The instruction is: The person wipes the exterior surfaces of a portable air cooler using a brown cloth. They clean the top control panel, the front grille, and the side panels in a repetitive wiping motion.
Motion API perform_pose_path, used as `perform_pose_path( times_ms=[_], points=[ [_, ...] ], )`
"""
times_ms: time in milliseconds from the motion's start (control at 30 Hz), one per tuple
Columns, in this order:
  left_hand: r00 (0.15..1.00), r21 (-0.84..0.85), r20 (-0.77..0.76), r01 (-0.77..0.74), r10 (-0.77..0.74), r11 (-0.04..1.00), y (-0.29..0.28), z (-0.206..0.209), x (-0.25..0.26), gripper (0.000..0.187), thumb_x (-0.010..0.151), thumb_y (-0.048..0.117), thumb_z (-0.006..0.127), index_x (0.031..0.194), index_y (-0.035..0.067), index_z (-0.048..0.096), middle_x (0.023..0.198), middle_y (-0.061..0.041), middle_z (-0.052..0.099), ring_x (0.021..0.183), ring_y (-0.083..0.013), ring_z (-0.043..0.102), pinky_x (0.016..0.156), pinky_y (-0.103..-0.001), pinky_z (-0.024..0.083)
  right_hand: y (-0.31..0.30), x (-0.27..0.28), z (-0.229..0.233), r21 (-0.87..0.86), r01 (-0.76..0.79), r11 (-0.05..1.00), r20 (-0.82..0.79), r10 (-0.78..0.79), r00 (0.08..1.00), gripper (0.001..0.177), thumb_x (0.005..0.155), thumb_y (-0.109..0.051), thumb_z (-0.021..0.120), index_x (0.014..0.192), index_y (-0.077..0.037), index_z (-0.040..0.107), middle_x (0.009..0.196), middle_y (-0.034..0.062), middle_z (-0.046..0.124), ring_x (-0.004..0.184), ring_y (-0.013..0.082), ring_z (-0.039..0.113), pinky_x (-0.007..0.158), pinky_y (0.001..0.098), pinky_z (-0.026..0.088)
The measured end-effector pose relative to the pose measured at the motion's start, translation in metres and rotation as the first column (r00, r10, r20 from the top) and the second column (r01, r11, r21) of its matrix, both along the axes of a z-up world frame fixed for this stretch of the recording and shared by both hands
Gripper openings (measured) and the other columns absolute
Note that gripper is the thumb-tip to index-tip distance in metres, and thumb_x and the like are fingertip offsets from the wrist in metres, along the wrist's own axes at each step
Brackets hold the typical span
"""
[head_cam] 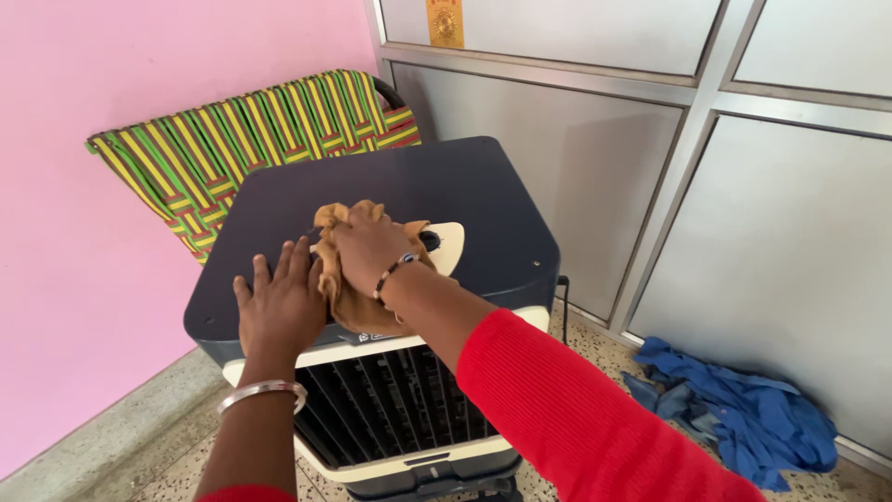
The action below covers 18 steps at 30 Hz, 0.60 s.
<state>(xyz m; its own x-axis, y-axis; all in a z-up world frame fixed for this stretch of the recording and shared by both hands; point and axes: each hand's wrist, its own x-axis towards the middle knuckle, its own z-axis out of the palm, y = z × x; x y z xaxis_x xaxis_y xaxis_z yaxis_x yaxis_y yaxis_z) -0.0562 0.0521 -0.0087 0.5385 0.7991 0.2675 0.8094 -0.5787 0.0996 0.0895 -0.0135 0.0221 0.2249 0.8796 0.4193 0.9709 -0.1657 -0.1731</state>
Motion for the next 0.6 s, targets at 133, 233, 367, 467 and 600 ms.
perform_pose_path(
  times_ms=[133,233,367,467,600],
  points=[
    [1.0,0.005,-0.001,0.012,-0.011,1.0,-0.001,0.0,-0.001,0.064,0.1,0.041,0.027,0.162,0.027,0.021,0.167,0.0,0.025,0.153,-0.0363,0.017,0.122,-0.058,0.011,0.033,0.011,-0.008,0.056,0.13,0.99,-0.036,-0.128,0.991,0.029,0.094,-0.021,0.055,0.114,-0.008,0.071,0.127,0.0202,0.059,0.114,0.0387,0.062,0.091,0.0516,0.053],
    [1.0,-0.037,-0.007,-0.002,0.002,0.999,-0.004,0.003,-0.002,0.062,0.102,0.043,0.024,0.162,0.028,0.02,0.167,-0.001,0.023,0.154,-0.0365,0.016,0.123,-0.057,0.01,0.033,0.008,-0.01,0.092,0.175,0.98,-0.113,-0.165,0.98,0.028,0.098,-0.022,0.053,0.114,-0.009,0.071,0.127,0.0177,0.062,0.114,0.0381,0.063,0.094,0.0516,0.053],
    [1.0,-0.034,-0.001,0.007,-0.007,0.999,-0.005,0.005,-0.001,0.063,0.1,0.04,0.024,0.162,0.029,0.019,0.168,0.001,0.022,0.154,-0.0364,0.015,0.123,-0.058,0.009,0.017,-0.002,-0.013,0.23,0.085,0.97,0.047,-0.098,0.994,0.027,0.095,-0.023,0.055,0.113,-0.011,0.072,0.128,0.0135,0.062,0.122,0.0405,0.058,0.098,0.0523,0.049],
    [1.0,-0.075,-0.005,0.011,-0.011,0.997,-0.003,0.009,-0.002,0.062,0.102,0.044,0.022,0.162,0.031,0.017,0.168,0.001,0.02,0.154,-0.036,0.014,0.123,-0.059,0.009,-0.001,-0.006,-0.011,0.269,-0.013,0.963,0.137,-0.025,0.99,0.032,0.093,-0.023,0.057,0.118,-0.007,0.068,0.135,0.0155,0.057,0.124,0.0431,0.055,0.098,0.0542,0.046],
    [0.997,-0.031,-0.05,0.054,-0.056,0.998,0.002,0.007,-0.003,0.066,0.101,0.047,0.025,0.164,0.029,0.015,0.167,0.0,0.019,0.153,-0.037,0.014,0.12,-0.061,0.011,-0.041,-0.011,-0.011,0.265,-0.159,0.951,0.225,0.099,0.969,0.044,0.093,-0.028,0.06,0.133,-0.009,0.062,0.146,0.0178,0.048,0.131,0.047,0.05,0.104,0.0569,0.042]
  ],
)
